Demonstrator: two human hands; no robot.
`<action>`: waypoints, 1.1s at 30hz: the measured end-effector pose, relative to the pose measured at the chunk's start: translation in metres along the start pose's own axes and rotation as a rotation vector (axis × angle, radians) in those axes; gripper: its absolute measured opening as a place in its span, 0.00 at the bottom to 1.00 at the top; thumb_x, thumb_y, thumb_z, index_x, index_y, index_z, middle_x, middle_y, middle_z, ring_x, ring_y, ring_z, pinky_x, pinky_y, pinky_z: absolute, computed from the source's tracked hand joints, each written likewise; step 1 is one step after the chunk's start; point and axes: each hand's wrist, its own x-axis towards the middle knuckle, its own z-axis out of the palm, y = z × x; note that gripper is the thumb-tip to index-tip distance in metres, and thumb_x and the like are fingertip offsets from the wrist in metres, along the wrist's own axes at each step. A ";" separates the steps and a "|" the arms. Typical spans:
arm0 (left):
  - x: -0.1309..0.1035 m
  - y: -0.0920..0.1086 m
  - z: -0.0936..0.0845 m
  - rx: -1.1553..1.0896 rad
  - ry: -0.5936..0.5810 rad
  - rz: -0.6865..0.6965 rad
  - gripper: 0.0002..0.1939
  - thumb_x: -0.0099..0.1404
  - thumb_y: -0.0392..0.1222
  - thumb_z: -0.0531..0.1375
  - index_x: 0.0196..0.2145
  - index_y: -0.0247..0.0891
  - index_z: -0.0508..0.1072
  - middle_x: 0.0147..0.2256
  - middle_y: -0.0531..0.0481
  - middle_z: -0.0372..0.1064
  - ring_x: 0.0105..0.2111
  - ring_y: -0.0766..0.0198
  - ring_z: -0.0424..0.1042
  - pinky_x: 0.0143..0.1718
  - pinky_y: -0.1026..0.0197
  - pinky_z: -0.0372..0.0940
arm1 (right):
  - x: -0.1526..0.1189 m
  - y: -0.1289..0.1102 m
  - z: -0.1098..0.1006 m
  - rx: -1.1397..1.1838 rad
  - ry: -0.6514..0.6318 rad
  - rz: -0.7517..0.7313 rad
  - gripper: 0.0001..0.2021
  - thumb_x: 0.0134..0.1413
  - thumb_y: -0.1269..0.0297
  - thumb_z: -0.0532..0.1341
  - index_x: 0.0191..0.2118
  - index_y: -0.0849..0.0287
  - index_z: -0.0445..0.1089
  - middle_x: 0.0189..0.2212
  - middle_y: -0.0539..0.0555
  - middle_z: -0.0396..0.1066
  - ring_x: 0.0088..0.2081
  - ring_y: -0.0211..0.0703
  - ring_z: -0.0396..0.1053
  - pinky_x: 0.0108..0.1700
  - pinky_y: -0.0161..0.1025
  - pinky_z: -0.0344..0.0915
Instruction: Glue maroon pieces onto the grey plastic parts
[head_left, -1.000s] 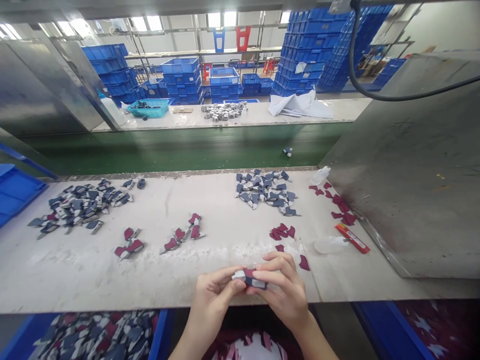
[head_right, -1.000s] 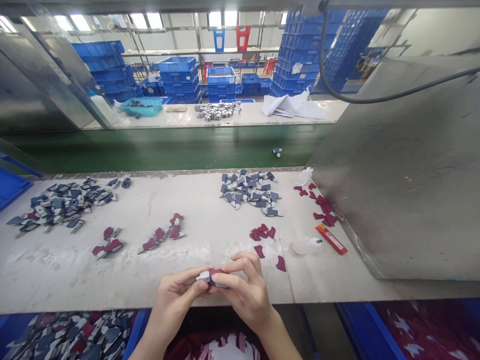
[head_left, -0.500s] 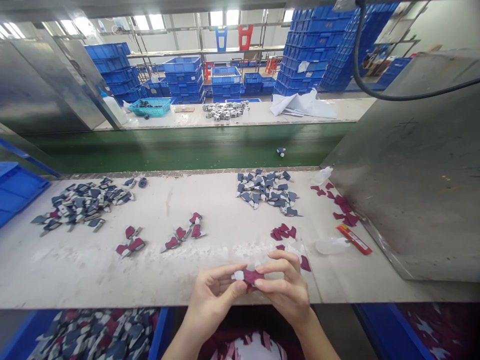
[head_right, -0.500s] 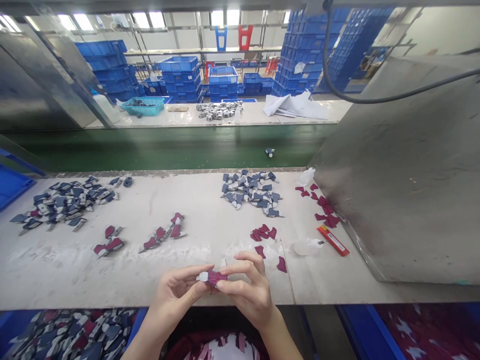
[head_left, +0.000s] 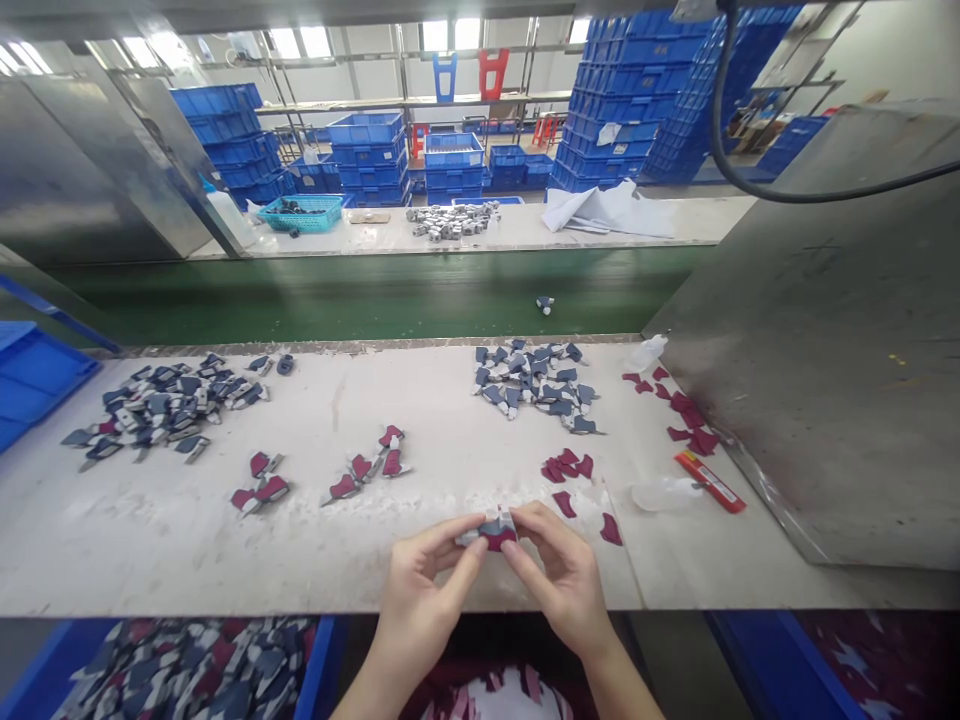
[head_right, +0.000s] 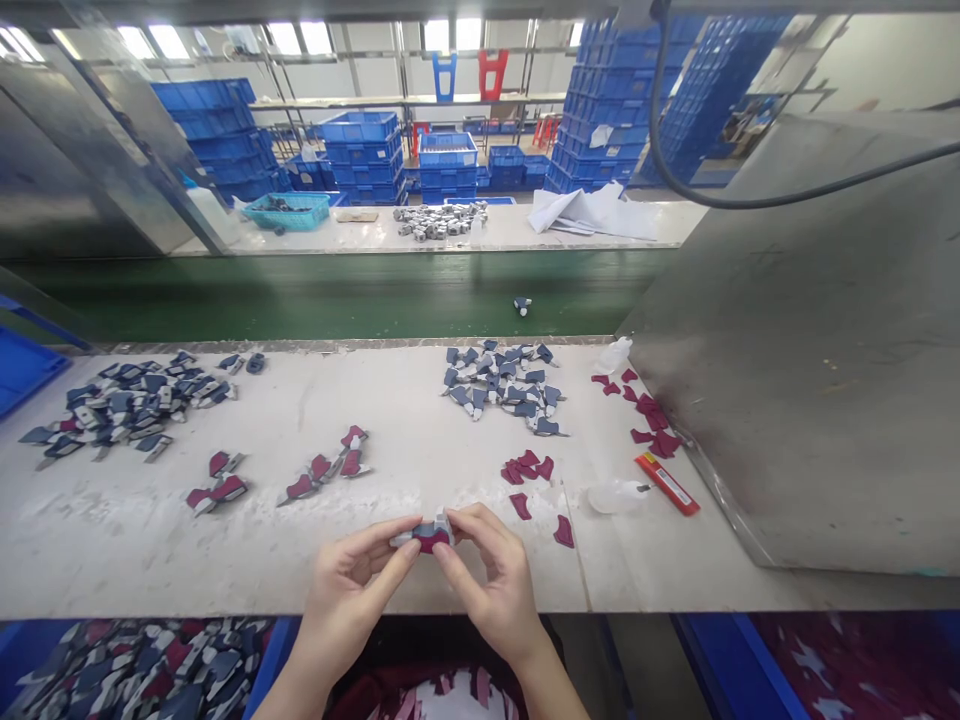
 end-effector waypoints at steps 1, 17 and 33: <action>-0.001 0.000 0.001 0.016 0.005 0.021 0.14 0.61 0.47 0.67 0.42 0.39 0.83 0.41 0.43 0.82 0.41 0.52 0.81 0.45 0.58 0.77 | 0.001 -0.001 0.001 0.033 0.002 0.018 0.10 0.61 0.69 0.62 0.47 0.52 0.74 0.34 0.52 0.73 0.37 0.40 0.72 0.39 0.36 0.73; 0.006 -0.011 -0.005 0.121 -0.068 0.173 0.14 0.64 0.40 0.63 0.47 0.44 0.81 0.47 0.47 0.80 0.46 0.53 0.79 0.51 0.56 0.74 | 0.008 0.004 0.011 0.163 0.145 0.254 0.08 0.50 0.64 0.70 0.38 0.57 0.76 0.33 0.53 0.76 0.35 0.42 0.76 0.40 0.36 0.76; 0.076 0.020 -0.047 0.497 -0.161 0.248 0.18 0.62 0.38 0.61 0.50 0.40 0.78 0.40 0.46 0.82 0.39 0.54 0.82 0.41 0.57 0.77 | 0.027 0.024 0.024 0.371 0.143 0.490 0.17 0.45 0.52 0.73 0.36 0.59 0.76 0.35 0.56 0.79 0.39 0.47 0.78 0.45 0.41 0.76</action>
